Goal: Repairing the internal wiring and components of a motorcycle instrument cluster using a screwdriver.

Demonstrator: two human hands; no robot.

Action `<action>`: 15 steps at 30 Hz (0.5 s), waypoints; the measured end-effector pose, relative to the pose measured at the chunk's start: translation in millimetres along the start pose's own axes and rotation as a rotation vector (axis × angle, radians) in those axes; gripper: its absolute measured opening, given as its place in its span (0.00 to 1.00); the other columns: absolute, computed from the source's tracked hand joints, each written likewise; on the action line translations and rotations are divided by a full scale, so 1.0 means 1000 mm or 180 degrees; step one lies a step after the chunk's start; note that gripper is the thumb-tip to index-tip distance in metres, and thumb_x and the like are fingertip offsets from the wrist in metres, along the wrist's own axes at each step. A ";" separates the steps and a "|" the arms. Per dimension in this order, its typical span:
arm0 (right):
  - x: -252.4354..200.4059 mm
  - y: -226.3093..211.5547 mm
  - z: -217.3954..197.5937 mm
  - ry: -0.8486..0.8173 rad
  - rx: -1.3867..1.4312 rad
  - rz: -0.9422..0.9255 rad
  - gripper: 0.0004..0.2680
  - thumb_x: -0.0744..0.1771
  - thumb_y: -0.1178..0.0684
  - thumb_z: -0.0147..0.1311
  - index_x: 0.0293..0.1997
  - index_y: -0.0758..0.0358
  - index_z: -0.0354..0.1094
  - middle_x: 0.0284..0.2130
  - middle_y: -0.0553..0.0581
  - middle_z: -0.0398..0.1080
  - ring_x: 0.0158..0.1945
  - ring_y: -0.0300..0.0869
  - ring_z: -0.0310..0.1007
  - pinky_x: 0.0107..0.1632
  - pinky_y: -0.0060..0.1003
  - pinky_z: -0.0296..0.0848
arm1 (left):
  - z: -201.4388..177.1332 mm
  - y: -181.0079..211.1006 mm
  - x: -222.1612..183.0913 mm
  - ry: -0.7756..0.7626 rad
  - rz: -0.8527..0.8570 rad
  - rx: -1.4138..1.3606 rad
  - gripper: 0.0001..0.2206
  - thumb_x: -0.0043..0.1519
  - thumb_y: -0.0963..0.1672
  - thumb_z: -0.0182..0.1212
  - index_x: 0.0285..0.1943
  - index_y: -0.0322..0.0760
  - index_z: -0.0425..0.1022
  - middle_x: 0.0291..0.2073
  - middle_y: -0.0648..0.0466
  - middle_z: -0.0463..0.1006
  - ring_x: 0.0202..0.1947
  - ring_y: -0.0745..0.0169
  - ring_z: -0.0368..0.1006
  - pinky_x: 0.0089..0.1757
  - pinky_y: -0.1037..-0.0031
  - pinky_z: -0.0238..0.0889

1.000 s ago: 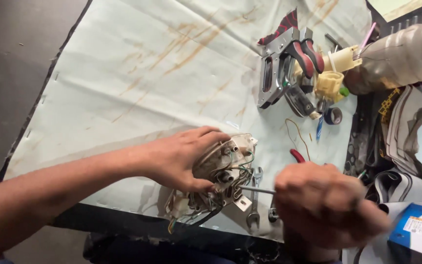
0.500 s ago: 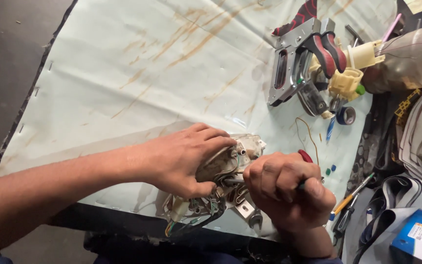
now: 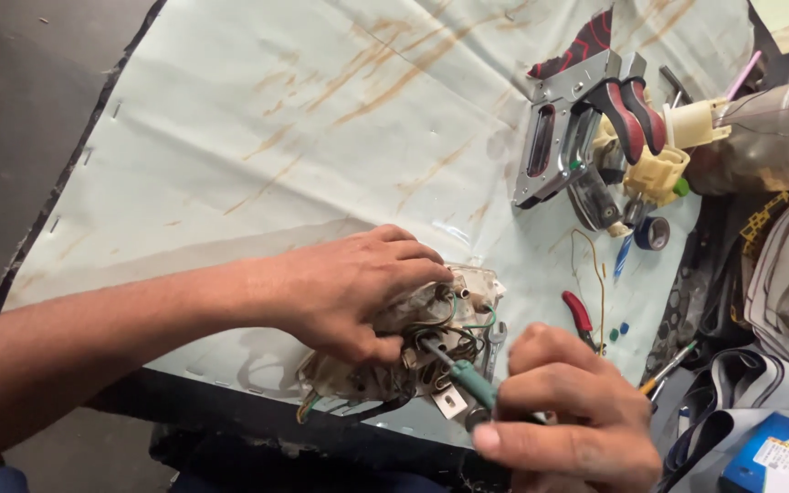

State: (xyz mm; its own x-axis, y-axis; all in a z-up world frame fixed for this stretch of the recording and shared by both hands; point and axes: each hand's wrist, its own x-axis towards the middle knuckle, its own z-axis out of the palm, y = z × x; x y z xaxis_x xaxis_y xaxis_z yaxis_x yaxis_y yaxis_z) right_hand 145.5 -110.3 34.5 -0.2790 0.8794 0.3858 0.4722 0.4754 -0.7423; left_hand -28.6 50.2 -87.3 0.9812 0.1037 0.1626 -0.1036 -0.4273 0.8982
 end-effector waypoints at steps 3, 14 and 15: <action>0.008 -0.001 -0.017 -0.0449 -0.0235 -0.0005 0.07 0.65 0.57 0.59 0.46 0.65 0.76 0.33 0.58 0.76 0.29 0.41 0.76 0.32 0.33 0.73 | -0.001 0.000 0.001 -0.0081 -0.0056 -0.0020 0.36 0.46 0.49 0.67 0.66 0.30 0.66 0.62 0.41 0.69 0.67 0.43 0.59 0.62 0.57 0.55; -0.016 0.009 -0.014 0.0142 -0.1172 -0.0098 0.13 0.63 0.51 0.72 0.47 0.63 0.75 0.32 0.57 0.77 0.29 0.40 0.78 0.32 0.34 0.76 | -0.006 0.012 0.004 0.0473 0.0607 -0.0278 0.27 0.51 0.49 0.72 0.58 0.32 0.75 0.53 0.46 0.79 0.60 0.50 0.71 0.59 0.61 0.64; -0.022 0.016 -0.009 0.0399 -0.1417 -0.0236 0.16 0.61 0.47 0.73 0.48 0.64 0.76 0.28 0.52 0.76 0.27 0.40 0.76 0.31 0.35 0.73 | -0.008 0.014 0.004 0.0600 0.0797 -0.0494 0.24 0.53 0.50 0.74 0.55 0.34 0.78 0.50 0.49 0.82 0.56 0.53 0.75 0.56 0.64 0.68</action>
State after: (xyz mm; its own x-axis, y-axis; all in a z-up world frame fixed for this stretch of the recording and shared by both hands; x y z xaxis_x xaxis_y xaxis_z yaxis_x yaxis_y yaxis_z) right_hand 167.0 -121.5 18.9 -0.2352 0.8258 0.5126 0.7752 0.4775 -0.4136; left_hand -27.8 51.4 -70.4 0.8764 0.1833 0.4453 -0.3751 -0.3202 0.8699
